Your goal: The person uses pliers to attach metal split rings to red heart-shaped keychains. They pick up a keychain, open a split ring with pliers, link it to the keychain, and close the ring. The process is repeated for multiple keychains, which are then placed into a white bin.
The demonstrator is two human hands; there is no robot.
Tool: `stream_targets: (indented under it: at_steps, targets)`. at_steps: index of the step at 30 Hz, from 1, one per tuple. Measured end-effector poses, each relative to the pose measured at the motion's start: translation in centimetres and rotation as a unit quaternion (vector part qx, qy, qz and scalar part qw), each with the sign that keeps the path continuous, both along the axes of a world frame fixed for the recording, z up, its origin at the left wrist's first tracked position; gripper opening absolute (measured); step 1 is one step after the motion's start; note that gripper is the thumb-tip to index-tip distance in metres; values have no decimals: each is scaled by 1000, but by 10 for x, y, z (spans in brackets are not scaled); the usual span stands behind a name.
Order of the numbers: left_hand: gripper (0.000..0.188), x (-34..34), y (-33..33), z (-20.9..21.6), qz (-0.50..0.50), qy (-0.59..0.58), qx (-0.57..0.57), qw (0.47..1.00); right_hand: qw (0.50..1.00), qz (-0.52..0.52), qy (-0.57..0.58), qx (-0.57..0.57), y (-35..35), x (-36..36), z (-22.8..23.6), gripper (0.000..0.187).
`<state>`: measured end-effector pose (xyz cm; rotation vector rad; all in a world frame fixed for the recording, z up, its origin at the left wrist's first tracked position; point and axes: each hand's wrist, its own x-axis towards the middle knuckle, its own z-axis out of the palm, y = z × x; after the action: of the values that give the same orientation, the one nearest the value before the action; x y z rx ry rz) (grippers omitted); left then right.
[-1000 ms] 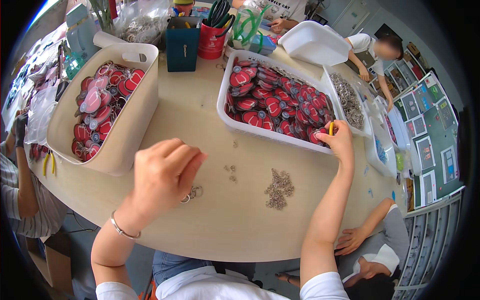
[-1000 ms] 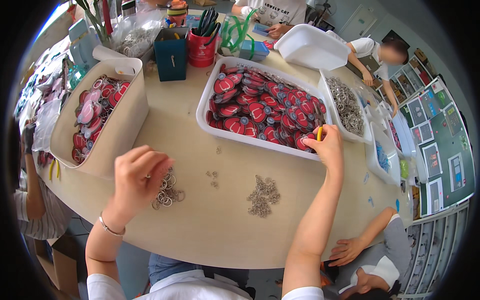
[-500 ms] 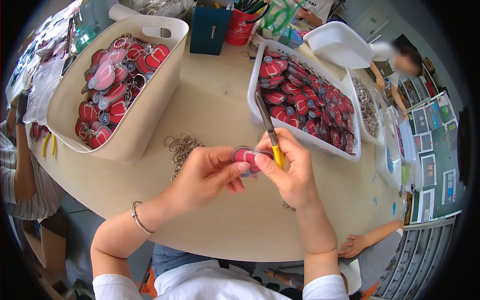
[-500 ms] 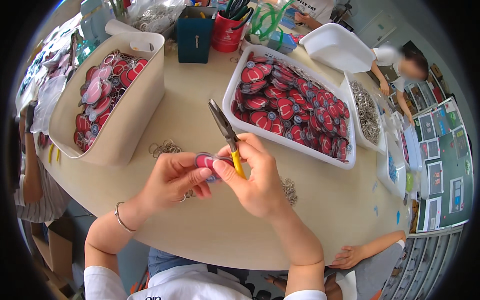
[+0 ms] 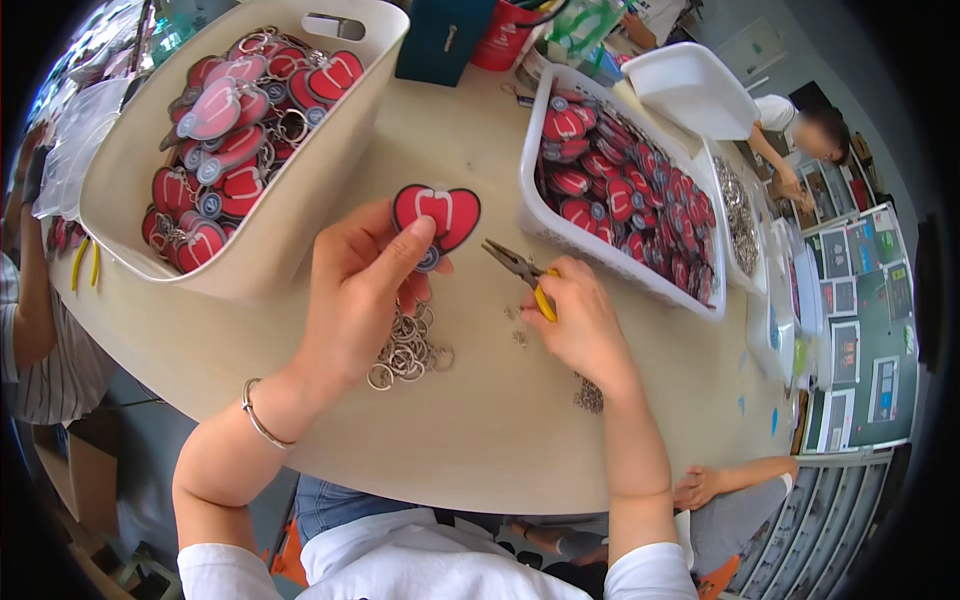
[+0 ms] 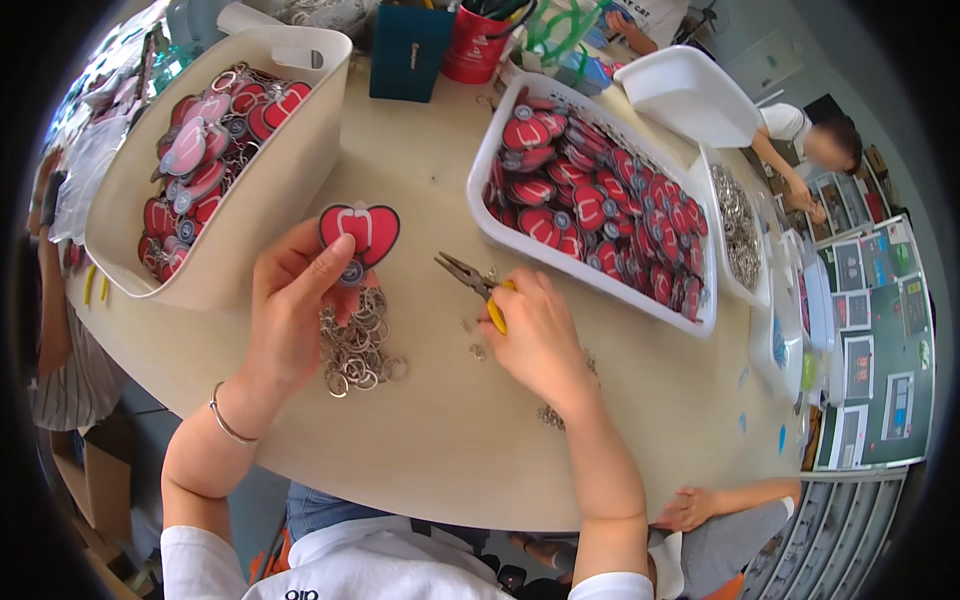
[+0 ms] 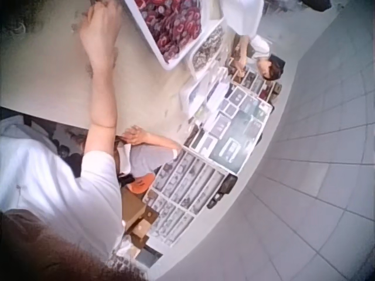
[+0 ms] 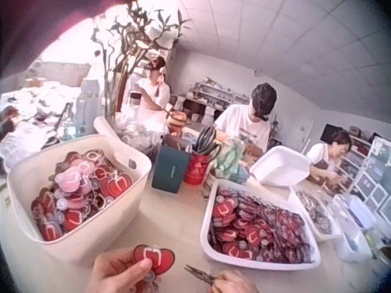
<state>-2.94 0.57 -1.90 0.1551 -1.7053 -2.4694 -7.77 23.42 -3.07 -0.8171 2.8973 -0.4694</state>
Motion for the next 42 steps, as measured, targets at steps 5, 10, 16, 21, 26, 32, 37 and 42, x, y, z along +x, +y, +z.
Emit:
stream_targets:
  at_steps: [5, 10, 16, 21, 26, 32, 37, 42]
  targets:
    - [24, -6, 10, -9, 31, 47, -72, 996, 996, -12, 55, -68, 12, -3, -14, 19]
    - [21, -7, 1, -35, 72, 58, -93, 991, 990, -4, 141, -5, 34, 39, 20, 17]
    - [25, -27, 1, -57, 40, 82, -101, 991, 989, -37, 132, 56, 69, 81, 55, 15]
    - [27, -31, -8, -61, 6, 101, -121, 987, 996, -37, 27, 82, 77, 91, 72, 11]
    - [26, -33, -13, -64, 18, 104, -131, 986, 995, -33, 66, 73, 78, 97, 86, 12]
    - [27, -37, -27, -65, -14, 126, -109, 986, 992, -47, 19, 114, 84, 95, 97, 13]
    - [25, -21, -6, -48, 59, 111, -108, 986, 996, -24, 21, 79, 78, 78, 75, 12]
    - [18, -11, 3, -22, 55, 134, -86, 986, 992, 2, 109, -59, 54, 49, 33, 12]
